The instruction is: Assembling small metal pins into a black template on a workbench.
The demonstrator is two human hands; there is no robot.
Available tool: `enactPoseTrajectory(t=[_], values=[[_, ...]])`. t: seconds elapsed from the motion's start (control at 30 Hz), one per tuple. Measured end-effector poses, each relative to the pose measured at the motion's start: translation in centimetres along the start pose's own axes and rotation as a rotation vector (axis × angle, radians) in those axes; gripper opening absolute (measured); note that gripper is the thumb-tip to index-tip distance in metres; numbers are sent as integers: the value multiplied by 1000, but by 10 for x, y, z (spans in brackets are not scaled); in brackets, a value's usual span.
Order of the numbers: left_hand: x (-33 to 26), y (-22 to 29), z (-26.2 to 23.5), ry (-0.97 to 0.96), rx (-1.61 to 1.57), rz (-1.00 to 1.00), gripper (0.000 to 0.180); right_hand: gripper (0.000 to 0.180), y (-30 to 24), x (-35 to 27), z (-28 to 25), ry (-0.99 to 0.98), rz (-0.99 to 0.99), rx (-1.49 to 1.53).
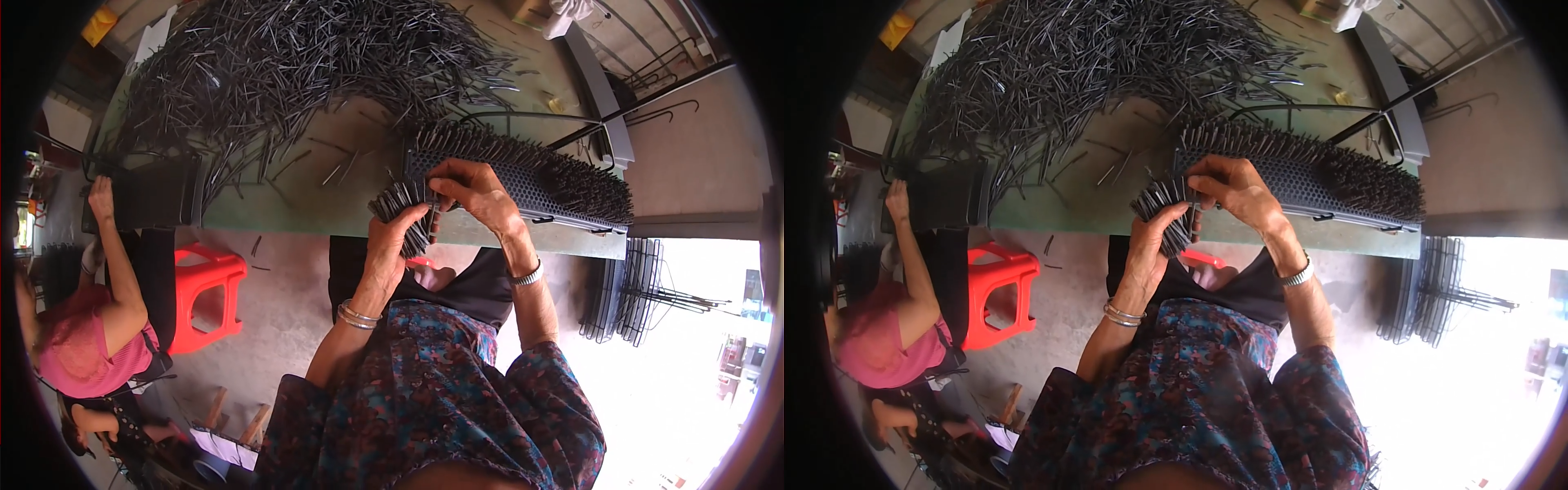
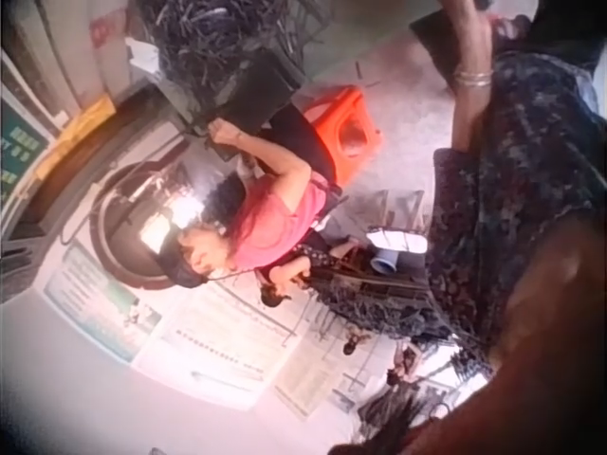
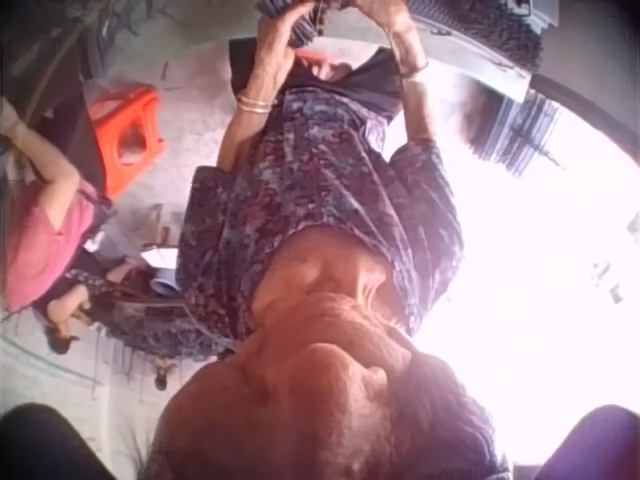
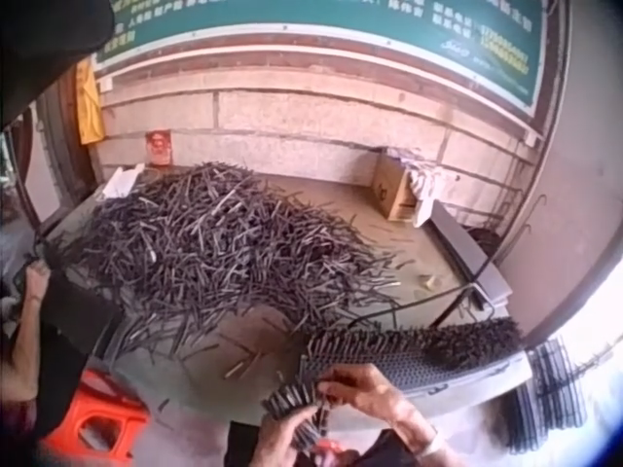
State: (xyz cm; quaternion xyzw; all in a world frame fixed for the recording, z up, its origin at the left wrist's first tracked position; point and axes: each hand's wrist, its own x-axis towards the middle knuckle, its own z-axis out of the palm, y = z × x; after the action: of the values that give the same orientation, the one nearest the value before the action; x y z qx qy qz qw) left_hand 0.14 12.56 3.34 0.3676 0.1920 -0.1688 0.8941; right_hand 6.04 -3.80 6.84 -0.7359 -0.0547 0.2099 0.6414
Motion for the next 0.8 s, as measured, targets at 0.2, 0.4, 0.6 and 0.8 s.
enactPoseTrajectory(t=[0.2,0.4,0.6,0.8], values=[[0,-1,4,55,73,14,19,18,-5,-2,3,34,-15,-85],[4,-5,4,65,86,37,20,13,-9,-2,-2,-45,-29,-137],[10,-6,-9,69,-67,-18,21,11,-28,1,-12,350,-196,-297],[15,-15,-8,46,-128,-46,22,8,-18,28,-6,513,-410,-517]])
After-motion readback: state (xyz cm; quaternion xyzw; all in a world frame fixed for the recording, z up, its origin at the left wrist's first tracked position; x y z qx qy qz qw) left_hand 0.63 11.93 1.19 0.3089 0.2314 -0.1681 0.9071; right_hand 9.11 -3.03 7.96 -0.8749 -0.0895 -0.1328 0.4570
